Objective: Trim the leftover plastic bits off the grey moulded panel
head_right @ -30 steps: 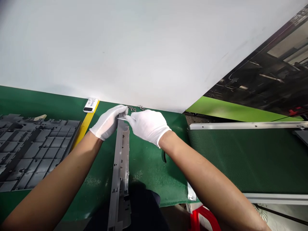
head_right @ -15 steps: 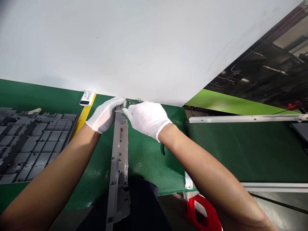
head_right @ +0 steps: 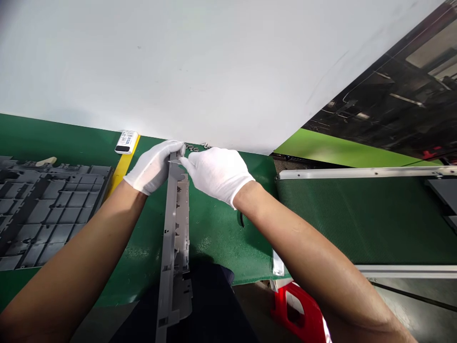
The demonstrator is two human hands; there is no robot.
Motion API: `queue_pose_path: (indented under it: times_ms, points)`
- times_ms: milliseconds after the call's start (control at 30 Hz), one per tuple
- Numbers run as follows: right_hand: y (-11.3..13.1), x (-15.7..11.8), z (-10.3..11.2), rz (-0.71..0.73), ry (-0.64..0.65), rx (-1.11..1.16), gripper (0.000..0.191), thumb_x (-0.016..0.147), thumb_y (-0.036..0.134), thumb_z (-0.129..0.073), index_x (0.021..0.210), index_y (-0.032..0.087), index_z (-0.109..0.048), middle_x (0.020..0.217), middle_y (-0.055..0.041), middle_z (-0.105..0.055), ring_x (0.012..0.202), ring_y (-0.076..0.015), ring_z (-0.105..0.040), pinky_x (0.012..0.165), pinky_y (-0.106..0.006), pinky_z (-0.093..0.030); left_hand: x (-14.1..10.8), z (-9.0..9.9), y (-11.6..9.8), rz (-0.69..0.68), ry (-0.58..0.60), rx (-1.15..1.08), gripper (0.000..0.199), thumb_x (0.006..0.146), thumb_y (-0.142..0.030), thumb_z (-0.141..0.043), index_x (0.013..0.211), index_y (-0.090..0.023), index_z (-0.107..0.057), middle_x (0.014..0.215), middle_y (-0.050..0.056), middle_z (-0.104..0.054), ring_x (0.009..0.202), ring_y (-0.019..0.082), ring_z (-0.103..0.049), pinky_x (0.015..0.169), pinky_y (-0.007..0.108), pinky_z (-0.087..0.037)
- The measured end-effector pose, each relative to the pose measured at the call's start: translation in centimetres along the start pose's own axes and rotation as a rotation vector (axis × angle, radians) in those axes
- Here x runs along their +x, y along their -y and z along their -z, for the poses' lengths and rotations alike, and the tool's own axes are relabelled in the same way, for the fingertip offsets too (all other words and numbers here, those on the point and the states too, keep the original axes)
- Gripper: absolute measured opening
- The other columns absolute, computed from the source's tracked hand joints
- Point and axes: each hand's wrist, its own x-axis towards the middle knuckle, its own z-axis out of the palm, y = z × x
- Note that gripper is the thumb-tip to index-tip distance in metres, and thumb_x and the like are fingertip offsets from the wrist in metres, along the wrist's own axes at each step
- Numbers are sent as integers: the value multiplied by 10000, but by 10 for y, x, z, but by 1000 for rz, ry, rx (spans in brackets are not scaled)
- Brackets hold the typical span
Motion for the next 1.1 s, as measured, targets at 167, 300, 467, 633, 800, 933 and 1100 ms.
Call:
queue_pose_path:
  times_ms: [167,300,467,633,800,933,1100]
  points:
    - [0,-1,1,0,-6,-10,608,1084,626,-339,839,235,-733,688,-51,-655,661,-212,-616,671,-333,-387,0,0,0,49,4,-64,305,946,-294,-520,660,-199,-568,725,12,-477,716,174,-426,687,288,-410]
    - [6,-8,0,26,0,-4,624,1086,638,-325,832,234,-728,683,-50,-649,668,-212,-619,660,-327,-370,4,0,9,76,-25,-138,316,951,-335,-518,667,-200,-549,736,25,-499,731,175,-443,685,290,-410]
    - [11,-18,-1,56,-36,35,583,1083,636,-359,851,246,-724,666,-35,-622,660,-210,-602,660,-316,-342,5,1,14,191,-27,-270,269,942,-338,-536,714,-195,-553,729,22,-521,699,169,-468,647,296,-397]
    - [3,-15,5,-70,-126,225,578,1087,624,-386,751,223,-633,649,8,-561,590,-140,-466,613,-289,-283,4,4,10,42,-20,-142,314,966,-307,-510,683,-187,-575,776,32,-560,782,176,-498,777,305,-445]
    - [-10,-18,2,-159,-190,496,545,1085,567,-424,677,224,-537,603,47,-456,587,-123,-395,607,-285,-289,-1,3,14,199,68,-363,175,900,-346,-689,968,-185,-680,979,53,-652,951,206,-606,847,323,-509]
    - [-20,-25,-8,-224,-166,718,557,1058,624,-432,700,224,-581,583,58,-435,583,-128,-419,611,-282,-325,-12,15,14,263,151,-324,699,752,-253,-854,1403,-295,-603,1400,91,-589,1199,257,-603,953,366,-547]
    - [-21,-30,-18,-244,-86,873,553,1040,653,-439,725,228,-600,591,60,-450,578,-133,-426,597,-279,-328,-14,24,18,236,137,-264,611,797,-362,-844,1373,-274,-663,1398,111,-651,1240,311,-629,1054,445,-523]
